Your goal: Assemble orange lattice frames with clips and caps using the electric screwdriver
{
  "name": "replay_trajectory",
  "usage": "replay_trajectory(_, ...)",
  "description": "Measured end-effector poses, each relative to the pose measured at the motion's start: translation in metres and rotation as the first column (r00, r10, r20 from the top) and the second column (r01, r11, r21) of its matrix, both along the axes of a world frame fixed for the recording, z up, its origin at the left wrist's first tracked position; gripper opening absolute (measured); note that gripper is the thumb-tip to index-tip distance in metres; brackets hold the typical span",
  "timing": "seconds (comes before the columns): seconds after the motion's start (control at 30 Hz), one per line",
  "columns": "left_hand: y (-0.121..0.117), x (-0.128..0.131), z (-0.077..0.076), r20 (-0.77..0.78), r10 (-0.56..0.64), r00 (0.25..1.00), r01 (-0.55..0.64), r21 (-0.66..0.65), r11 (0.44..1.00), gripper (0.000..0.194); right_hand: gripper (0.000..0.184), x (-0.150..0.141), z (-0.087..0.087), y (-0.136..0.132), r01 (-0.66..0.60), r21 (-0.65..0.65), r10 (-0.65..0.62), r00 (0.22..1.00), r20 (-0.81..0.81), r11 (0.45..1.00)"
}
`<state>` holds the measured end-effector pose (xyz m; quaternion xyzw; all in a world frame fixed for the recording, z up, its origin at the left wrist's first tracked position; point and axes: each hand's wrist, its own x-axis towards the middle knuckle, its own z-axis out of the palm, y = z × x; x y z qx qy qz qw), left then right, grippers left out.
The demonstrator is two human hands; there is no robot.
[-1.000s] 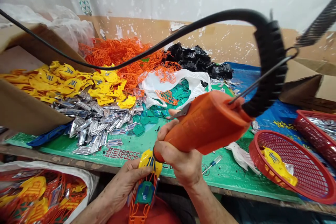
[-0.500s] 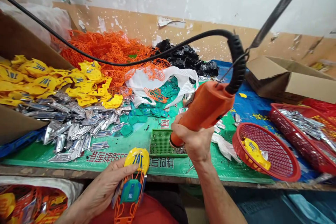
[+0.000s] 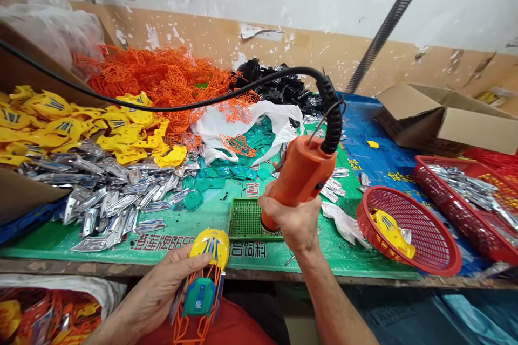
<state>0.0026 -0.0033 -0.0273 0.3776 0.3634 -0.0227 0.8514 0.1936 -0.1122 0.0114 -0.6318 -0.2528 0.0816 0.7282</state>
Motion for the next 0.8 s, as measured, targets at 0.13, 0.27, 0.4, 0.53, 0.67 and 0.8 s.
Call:
replay_trajectory(0.13, -0.0002, 0.0015, -0.001, -0.002, 0.015, 1.0, -0.015, -0.01, 1.0, 0.035, 0.01, 0.0004, -0.001, 0.0006, 0.02, 0.007, -0.02, 1.0, -0.001, 1.0)
replay_trajectory(0.27, -0.0007, 0.0024, 0.0007, -0.005, 0.02, 1.0, -0.02, -0.025, 0.999, 0.037, 0.01, 0.0011, -0.0022, 0.0009, 0.022, 0.002, -0.022, 1.0, -0.003, 1.0)
replay_trajectory(0.4, -0.0007, 0.0017, 0.0011, -0.007, 0.024, 1.0, -0.025, -0.033, 0.999, 0.037, 0.01, 0.001, -0.0029, 0.0007, 0.028, 0.003, -0.028, 1.0, 0.003, 1.0)
replay_trajectory(0.53, -0.0007, 0.0013, -0.0023, 0.024, 0.021, 0.999, -0.02, -0.036, 0.999, 0.033, 0.009, 0.0008, -0.0033, 0.0003, 0.037, -0.004, -0.037, 0.999, 0.002, 0.999)
replay_trajectory(0.67, -0.0015, 0.003, -0.0027, 0.039, 0.04, 0.998, -0.038, -0.042, 0.998, 0.031, 0.011, 0.0003, -0.0042, 0.0, 0.032, 0.011, -0.031, 0.999, -0.012, 0.999)
replay_trajectory(0.8, -0.0021, 0.0054, 0.0012, 0.026, 0.073, 0.997, -0.072, -0.063, 0.995, 0.033, 0.012, 0.0002, -0.0054, -0.0001, 0.031, 0.02, -0.031, 1.0, -0.001, 0.999)
